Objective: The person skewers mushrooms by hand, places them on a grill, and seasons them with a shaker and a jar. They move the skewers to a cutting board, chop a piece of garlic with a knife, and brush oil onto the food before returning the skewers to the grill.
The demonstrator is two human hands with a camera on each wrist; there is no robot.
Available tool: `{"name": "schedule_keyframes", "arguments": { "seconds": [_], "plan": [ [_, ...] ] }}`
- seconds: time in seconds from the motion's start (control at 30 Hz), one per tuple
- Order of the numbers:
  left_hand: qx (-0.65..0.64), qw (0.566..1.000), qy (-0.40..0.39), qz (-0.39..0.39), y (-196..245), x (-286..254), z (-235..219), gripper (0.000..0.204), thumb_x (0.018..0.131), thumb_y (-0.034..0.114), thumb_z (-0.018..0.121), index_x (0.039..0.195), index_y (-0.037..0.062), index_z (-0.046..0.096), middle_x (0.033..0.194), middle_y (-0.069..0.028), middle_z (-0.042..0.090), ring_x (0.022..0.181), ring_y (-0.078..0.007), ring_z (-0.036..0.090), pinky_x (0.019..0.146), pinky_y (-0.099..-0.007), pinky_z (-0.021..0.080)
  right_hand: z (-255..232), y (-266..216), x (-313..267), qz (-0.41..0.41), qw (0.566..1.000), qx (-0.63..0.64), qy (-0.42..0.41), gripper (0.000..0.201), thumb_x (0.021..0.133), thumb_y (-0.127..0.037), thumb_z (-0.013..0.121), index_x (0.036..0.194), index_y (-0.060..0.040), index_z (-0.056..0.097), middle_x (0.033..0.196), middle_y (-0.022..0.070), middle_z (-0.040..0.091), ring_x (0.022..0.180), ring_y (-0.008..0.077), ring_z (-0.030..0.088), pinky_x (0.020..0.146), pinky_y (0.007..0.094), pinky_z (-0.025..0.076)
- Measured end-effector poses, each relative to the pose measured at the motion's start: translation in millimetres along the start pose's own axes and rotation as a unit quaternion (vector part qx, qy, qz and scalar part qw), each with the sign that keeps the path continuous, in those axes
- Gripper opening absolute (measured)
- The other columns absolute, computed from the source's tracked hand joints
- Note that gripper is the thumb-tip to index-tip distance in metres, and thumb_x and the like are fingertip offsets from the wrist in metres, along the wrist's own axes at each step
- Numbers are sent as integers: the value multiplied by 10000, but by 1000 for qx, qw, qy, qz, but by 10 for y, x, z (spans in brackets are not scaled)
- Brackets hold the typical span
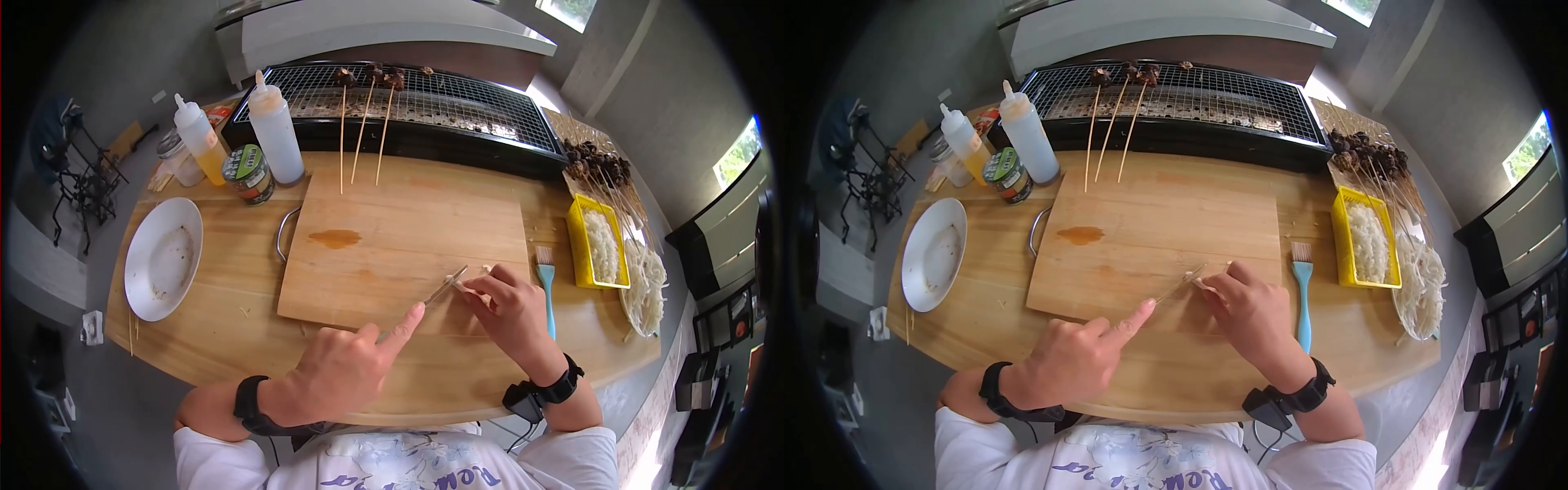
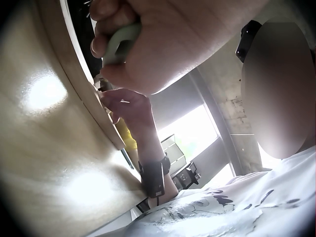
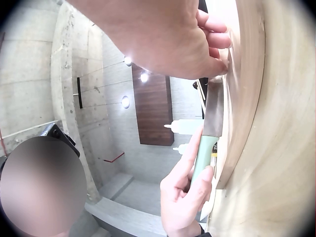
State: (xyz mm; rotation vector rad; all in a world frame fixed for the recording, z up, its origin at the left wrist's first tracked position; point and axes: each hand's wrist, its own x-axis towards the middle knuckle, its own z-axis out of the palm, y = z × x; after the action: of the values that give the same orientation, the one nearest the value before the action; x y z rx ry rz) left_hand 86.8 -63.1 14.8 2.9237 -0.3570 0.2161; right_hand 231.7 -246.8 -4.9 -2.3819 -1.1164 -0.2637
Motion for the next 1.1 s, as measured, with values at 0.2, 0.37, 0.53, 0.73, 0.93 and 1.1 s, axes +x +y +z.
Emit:
{"name": "schedule_keyframes", "arguments": {
  "seconds": [0.2, 0.37, 0.53, 0.73, 0.93, 1.1],
  "plan": [
    [-3, 1000, -6, 6, 48, -30, -40, 642, 682, 49, 576, 1309, 85, 443, 512, -26, 420, 367, -153, 434, 343, -303, 383, 2, -4, 5, 2, 1000, 2, 0, 62, 735, -133, 689, 756, -87, 652, 672, 29, 553, 495, 158, 561, 463, 271, 432],
    [-10, 1000, -16, 5, 45, -22, -41, 643, 686, 52, 576, 1314, 86, 438, 515, -28, 427, 367, -157, 439, 341, -306, 380, 2, 15, -7, 15, 999, 17, -22, 58, 743, -153, 659, 793, -132, 639, 715, 36, 549, 569, 236, 576, 483, 338, 443],
    [15, 1000, -20, 0, 62, 25, 24, 656, 676, 54, 576, 1316, 76, 432, 515, -31, 427, 358, -163, 433, 346, -307, 379, -2, -1, 2, 2, 1000, 22, -14, 52, 743, -150, 659, 786, -128, 643, 707, 35, 548, 562, 235, 572, 482, 337, 441],
    [-11, 1000, 14, -2, -19, 6, 13, 643, 675, 42, 571, 1305, 74, 447, 510, -23, 419, 359, -155, 426, 349, -301, 386, -16, 0, 4, 17, 999, 22, -17, 47, 747, -154, 657, 782, -124, 647, 701, 31, 556, 566, 226, 574, 488, 331, 442],
    [-18, 1000, 0, 11, 24, -28, -21, 633, 683, 43, 576, 1302, 68, 449, 511, -18, 415, 364, -147, 427, 347, -297, 389, 0, 6, 9, 23, 999, 25, -20, 53, 745, -158, 661, 783, -124, 645, 702, 27, 559, 571, 219, 573, 498, 328, 444],
    [-15, 1000, -19, 11, 25, -26, -24, 643, 690, 58, 578, 1316, 71, 431, 509, -19, 415, 365, -147, 435, 345, -299, 383, -1, 2, 14, 10, 1000, 28, -2, 84, 709, -101, 704, 771, -69, 657, 677, 34, 566, 506, 133, 556, 473, 257, 435]
  ]
}}
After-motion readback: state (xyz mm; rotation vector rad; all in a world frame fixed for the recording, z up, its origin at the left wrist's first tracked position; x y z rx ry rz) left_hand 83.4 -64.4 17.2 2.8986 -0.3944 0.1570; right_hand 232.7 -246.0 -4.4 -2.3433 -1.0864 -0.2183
